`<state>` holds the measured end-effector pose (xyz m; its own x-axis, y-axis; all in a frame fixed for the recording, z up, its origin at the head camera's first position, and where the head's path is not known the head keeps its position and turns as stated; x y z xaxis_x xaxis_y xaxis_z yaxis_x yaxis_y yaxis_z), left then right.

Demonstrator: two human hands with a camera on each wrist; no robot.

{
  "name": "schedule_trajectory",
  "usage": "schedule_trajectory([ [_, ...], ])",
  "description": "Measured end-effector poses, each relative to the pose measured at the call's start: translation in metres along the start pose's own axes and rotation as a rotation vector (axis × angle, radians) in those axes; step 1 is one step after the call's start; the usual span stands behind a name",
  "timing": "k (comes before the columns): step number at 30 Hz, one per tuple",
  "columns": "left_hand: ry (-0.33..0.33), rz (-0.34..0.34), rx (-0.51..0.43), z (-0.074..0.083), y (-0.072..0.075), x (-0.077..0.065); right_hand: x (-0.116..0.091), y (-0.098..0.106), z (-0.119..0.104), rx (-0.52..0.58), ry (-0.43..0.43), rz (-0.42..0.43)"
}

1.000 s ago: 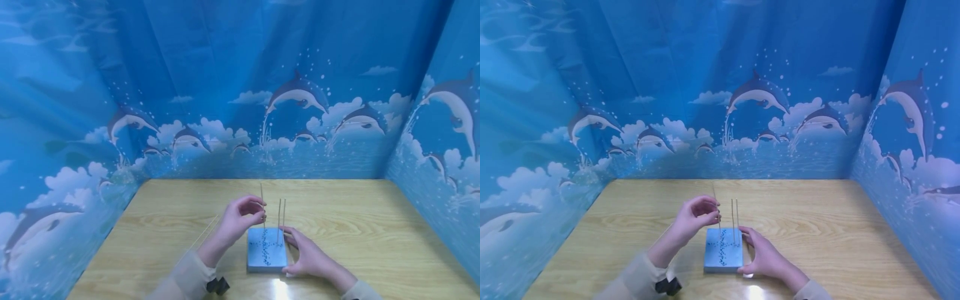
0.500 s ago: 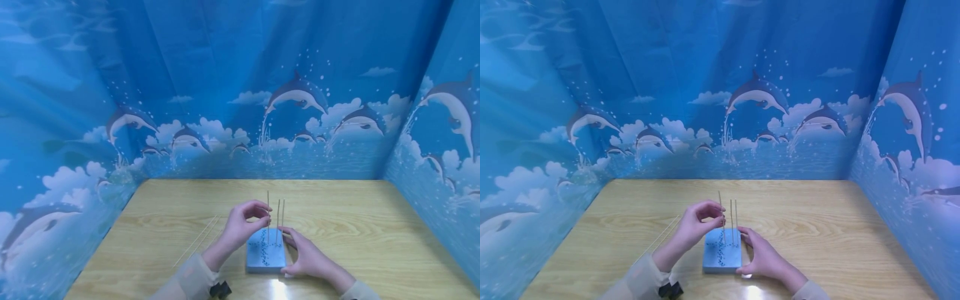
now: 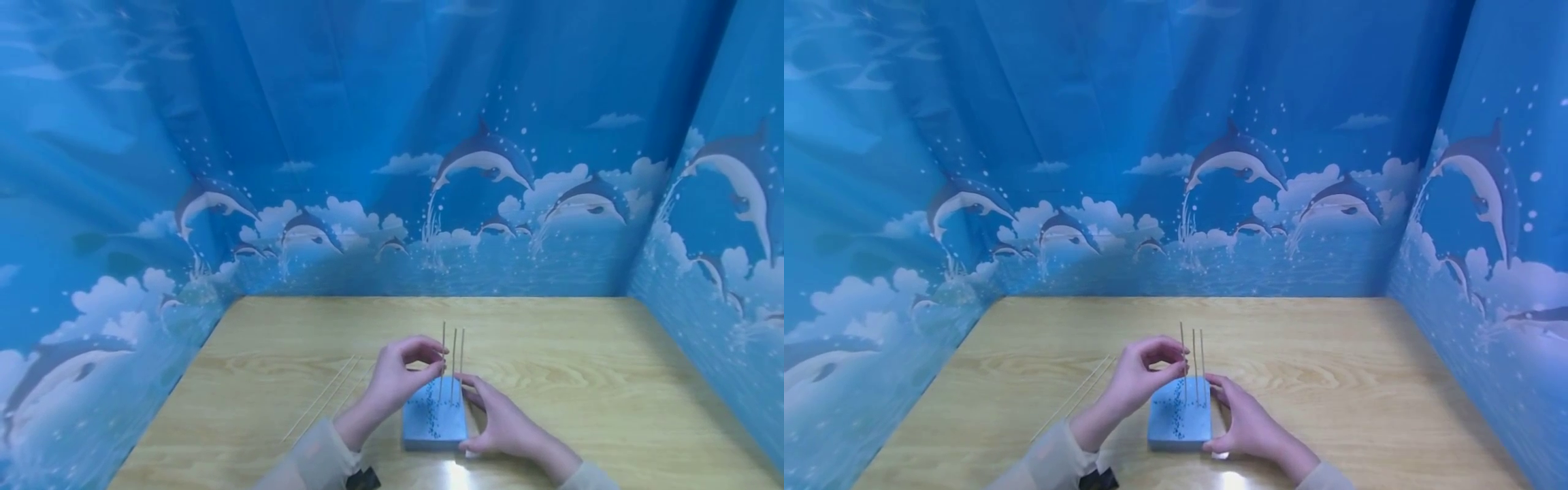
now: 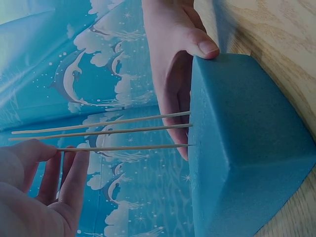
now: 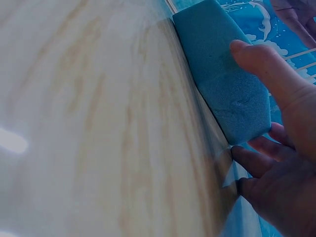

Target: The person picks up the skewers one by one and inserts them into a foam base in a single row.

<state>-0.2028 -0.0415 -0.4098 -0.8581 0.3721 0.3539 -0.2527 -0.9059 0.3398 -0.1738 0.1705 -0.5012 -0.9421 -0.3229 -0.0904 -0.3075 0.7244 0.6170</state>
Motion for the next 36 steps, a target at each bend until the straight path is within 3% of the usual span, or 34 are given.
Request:
schedule_trajectory([
  [16,-0.003,0.007,0.019,-0.002,-0.002,-0.006,-0.001,-0.001,0.001,-0.021,0.001,0.009],
  [29,-0.05,0.003,0.053,-0.006,-0.013,-0.009,-0.004,-0.003,0.003,-0.005,0.02,0.002],
  [36,-0.052,0.036,0.068,-0.007,-0.011,-0.006,-0.002,-0.001,0.004,-0.02,0.028,0.011],
])
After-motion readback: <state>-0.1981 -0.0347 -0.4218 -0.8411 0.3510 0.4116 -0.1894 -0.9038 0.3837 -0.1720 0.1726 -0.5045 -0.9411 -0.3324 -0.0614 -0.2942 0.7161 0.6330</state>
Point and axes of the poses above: each hand's wrist, its own x-axis towards the middle knuckle, its own y-axis out of the back of the hand, z = x × y, the point moved 1 cm from there along x, towards the middle knuckle, and after that the axes turned 9 degrees about -y, right-handed, at the moved point
